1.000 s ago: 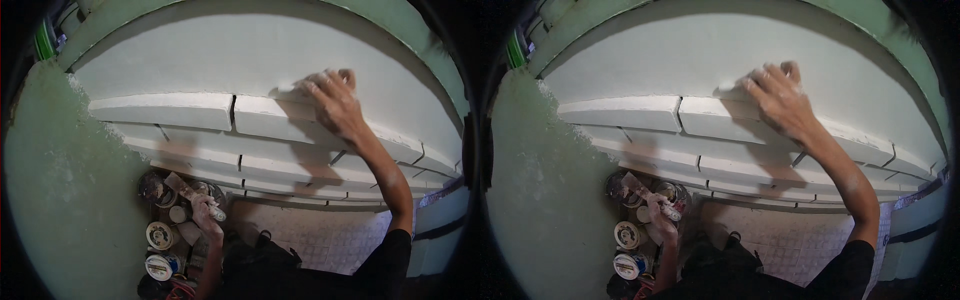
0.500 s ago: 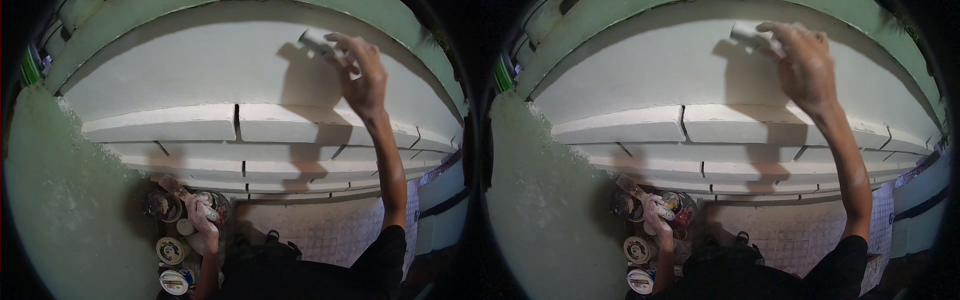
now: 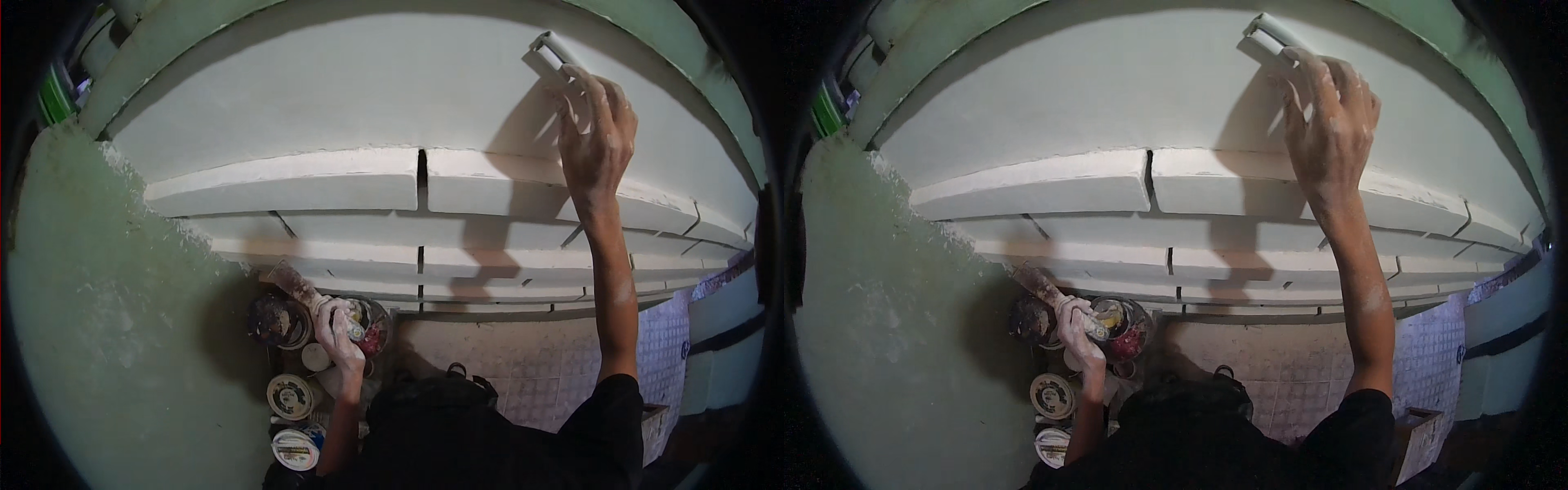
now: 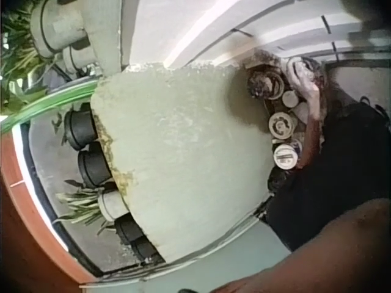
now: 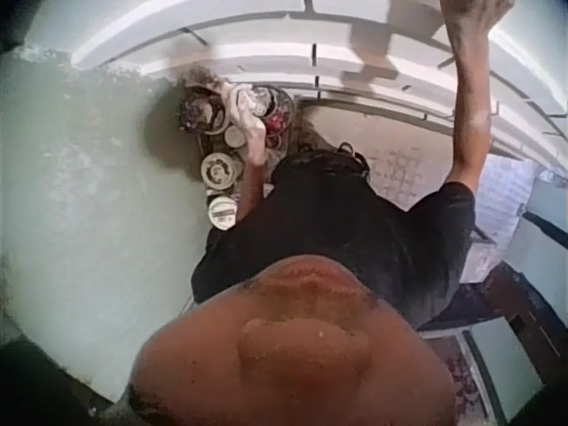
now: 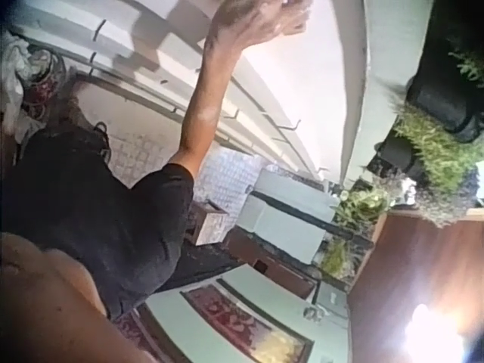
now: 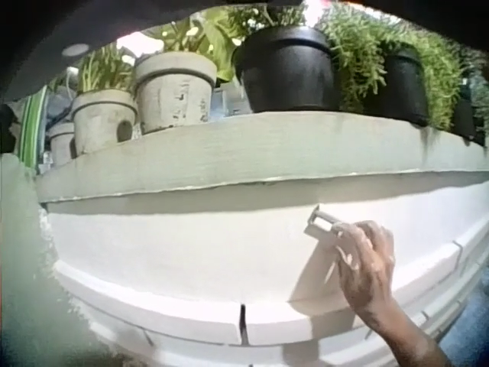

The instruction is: Applying and smoothing patching compound on a decorative wall feature using a putty knife and fingers.

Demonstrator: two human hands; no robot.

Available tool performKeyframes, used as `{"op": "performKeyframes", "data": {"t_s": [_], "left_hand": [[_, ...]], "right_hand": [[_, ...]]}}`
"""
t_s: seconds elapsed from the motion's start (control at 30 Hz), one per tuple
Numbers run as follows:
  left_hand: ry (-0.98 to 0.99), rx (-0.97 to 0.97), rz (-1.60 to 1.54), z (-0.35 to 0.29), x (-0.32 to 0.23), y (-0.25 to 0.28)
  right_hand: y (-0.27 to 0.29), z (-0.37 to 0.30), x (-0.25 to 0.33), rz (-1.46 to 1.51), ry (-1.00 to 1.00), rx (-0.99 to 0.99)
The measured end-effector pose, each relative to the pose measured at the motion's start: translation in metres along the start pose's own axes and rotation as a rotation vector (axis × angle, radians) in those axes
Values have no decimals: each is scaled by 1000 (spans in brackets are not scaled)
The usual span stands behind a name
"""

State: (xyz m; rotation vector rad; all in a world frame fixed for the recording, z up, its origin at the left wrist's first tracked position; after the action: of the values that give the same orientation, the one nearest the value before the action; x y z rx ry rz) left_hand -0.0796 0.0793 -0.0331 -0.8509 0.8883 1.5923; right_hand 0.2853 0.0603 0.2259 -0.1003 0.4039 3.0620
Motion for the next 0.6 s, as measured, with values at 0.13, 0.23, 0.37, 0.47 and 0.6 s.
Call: {"op": "performKeyframes", "data": {"t_s": [0.13, 0.23, 0.37, 0.47, 0.6], "left_hand": [[-31, 14, 34, -1, -8, -2], [-9, 49, 15, -3, -1, 0], [134, 104, -122, 0, -1, -4], [-117, 34, 43, 36, -7, 6], [-553, -64, 488, 115, -52, 18]], "right_hand": [[-1, 3, 1, -86, 11, 29], [-3, 2, 7, -95, 21, 38], [-7, 2, 4, -79, -6, 32], [-8, 13, 6, -36, -18, -104], [-30, 7, 50, 9, 61, -7]]}}
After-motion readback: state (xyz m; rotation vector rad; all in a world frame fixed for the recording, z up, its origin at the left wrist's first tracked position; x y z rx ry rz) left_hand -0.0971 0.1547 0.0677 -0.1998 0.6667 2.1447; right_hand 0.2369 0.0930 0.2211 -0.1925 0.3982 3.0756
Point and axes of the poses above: each hand's wrist, its own z-axis towards the middle knuckle, its own y-axis out of the back of the hand, x = y × z, the point moved 7 cm from there along z, towards the middle knuckle, and after that the axes turned 4 degrees about x, right-handed, at the moved point
